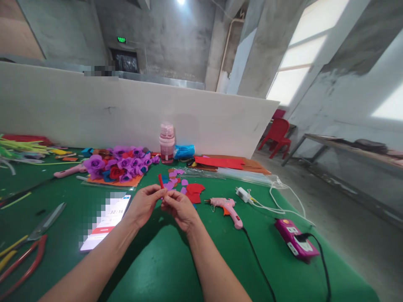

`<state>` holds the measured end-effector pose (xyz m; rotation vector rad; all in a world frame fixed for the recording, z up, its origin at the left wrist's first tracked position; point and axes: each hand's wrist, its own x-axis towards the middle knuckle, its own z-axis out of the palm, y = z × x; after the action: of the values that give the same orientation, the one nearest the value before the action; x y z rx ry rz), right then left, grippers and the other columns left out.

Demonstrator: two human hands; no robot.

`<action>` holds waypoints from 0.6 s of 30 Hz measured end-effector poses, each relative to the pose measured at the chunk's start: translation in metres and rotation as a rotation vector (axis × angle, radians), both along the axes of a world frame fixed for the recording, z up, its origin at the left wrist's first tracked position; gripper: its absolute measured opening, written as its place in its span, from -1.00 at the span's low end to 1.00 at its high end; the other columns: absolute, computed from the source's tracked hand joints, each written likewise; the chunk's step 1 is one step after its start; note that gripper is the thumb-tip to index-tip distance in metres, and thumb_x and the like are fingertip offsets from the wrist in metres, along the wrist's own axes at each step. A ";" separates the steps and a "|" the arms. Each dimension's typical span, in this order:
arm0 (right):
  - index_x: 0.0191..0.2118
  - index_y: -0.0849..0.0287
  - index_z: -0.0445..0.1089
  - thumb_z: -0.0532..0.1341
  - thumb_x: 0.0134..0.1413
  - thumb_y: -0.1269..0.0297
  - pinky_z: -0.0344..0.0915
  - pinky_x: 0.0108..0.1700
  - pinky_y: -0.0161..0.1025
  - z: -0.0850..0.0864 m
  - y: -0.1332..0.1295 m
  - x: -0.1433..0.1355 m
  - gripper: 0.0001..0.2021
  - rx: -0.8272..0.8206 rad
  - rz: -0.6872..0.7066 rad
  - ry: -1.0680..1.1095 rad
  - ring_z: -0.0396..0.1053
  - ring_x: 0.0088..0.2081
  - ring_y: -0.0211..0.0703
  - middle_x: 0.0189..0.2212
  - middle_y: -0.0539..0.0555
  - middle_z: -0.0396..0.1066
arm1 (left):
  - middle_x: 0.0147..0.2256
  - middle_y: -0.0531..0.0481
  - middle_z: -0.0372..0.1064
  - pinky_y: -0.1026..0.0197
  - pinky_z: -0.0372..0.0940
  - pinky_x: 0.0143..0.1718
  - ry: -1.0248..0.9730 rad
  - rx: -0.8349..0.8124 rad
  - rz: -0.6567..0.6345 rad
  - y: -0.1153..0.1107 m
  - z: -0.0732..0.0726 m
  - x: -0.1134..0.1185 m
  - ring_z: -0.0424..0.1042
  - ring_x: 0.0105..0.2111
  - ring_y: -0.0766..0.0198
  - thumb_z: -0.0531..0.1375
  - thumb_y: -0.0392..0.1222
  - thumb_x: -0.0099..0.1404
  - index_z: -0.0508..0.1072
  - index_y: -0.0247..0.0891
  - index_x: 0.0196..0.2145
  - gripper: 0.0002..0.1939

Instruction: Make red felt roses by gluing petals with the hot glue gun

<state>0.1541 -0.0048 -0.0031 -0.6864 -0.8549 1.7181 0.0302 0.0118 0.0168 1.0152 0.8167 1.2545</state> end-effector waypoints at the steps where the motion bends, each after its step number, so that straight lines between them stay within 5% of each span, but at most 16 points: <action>1: -0.43 0.23 0.40 0.39 -0.24 0.24 0.24 -0.34 -0.38 0.000 0.000 0.001 -0.77 -0.005 -0.001 0.003 0.28 -0.50 -0.40 -0.56 -0.07 0.33 | -0.59 0.10 0.33 0.33 0.15 -0.42 -0.023 -0.027 -0.024 0.001 -0.001 0.000 0.26 -0.53 0.42 0.36 -0.16 -0.12 0.46 -0.32 -0.58 -0.80; 7: -0.44 0.24 0.39 0.38 -0.21 0.24 0.23 -0.38 -0.41 -0.002 0.002 0.004 -0.78 -0.035 -0.054 0.015 0.29 -0.51 -0.40 -0.56 -0.06 0.35 | -0.41 0.01 0.44 0.32 0.18 -0.33 -0.002 -0.095 -0.137 0.007 -0.004 -0.006 0.32 -0.43 0.40 0.38 -0.21 -0.13 0.52 -0.31 -0.37 -0.71; 18: -0.47 0.26 0.38 0.41 -0.26 0.26 0.26 -0.38 -0.40 0.000 0.001 0.004 -0.76 -0.105 0.031 0.008 0.29 -0.54 -0.41 -0.60 -0.05 0.36 | -0.53 0.03 0.38 0.34 0.18 -0.42 -0.003 -0.067 -0.137 0.009 -0.004 -0.010 0.29 -0.50 0.41 0.37 -0.19 -0.13 0.51 -0.34 -0.54 -0.81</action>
<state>0.1581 -0.0036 -0.0035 -0.7393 -0.7783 1.8021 0.0203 0.0209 0.0131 0.9983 0.7693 1.1045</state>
